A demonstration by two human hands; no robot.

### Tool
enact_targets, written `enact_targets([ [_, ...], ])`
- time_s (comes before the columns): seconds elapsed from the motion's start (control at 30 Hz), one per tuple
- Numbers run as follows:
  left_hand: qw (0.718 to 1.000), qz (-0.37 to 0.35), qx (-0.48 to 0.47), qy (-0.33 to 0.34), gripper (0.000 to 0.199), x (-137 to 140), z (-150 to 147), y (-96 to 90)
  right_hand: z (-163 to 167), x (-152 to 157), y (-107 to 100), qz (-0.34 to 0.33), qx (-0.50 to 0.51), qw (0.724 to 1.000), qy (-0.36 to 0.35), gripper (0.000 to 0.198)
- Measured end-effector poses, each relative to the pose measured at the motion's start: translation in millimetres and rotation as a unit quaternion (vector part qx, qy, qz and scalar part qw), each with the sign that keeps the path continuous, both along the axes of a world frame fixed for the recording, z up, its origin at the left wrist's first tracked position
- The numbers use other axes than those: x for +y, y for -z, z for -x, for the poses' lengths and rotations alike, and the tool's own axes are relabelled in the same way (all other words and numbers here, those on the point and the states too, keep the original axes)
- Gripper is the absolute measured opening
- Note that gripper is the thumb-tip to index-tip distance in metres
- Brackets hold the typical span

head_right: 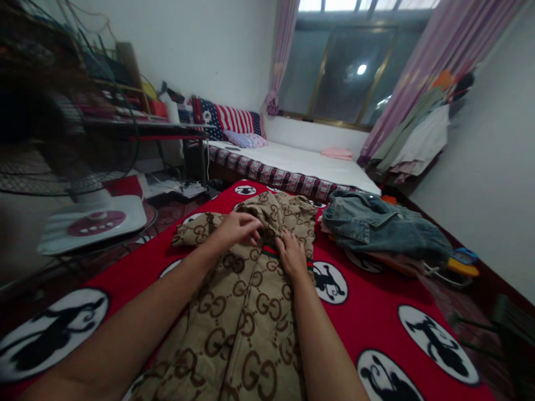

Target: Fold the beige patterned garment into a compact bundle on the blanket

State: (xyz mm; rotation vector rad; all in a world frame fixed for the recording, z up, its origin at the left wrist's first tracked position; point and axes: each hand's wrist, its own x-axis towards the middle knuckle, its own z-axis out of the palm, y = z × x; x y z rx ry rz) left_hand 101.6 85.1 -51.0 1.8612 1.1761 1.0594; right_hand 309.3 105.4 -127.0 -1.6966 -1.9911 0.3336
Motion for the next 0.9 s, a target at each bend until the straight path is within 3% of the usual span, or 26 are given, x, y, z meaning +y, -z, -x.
enact_targets([
  [0.07,0.982,-0.050,-0.030,-0.180,0.033,14,40,-7.5,0,-1,2,-0.009,0.011,1.000,0.004,0.048],
  [0.13,0.939,-0.070,0.054,-0.331,0.029,22,79,-2.1,0,-1,4,-0.009,0.024,1.000,0.007,0.049],
  [0.2,0.891,-0.002,0.181,-0.416,0.038,24,109,11.9,0,-1,4,-0.007,0.033,0.999,0.008,0.049],
  [0.23,0.873,0.038,0.232,-0.428,0.045,23,118,19.5,0,-1,4,-0.008,0.036,0.999,0.009,0.049],
  [0.37,0.844,0.095,0.352,-0.392,0.067,19,127,38.3,0,-1,2,-0.014,0.045,0.999,0.005,0.048],
  [0.5,0.824,0.108,0.406,-0.379,0.062,25,123,40.8,0,-2,2,-0.011,0.047,0.999,0.004,0.048],
  [0.63,0.830,0.114,0.427,-0.341,0.050,30,125,35.1,0,-3,3,-0.017,0.056,0.998,0.005,0.048],
  [0.73,0.849,0.076,0.395,-0.344,0.031,23,115,4.5,-1,-3,4,-0.027,0.082,0.996,0.009,0.047],
  [0.83,0.867,-0.052,0.335,-0.365,0.024,-8,89,-49.9,-4,-1,4,-0.049,0.160,0.986,0.022,0.053],
  [0.9,0.911,-0.120,0.258,-0.297,0.033,-45,69,-83.5,-7,1,4,-0.064,0.247,0.966,0.039,0.063],
])
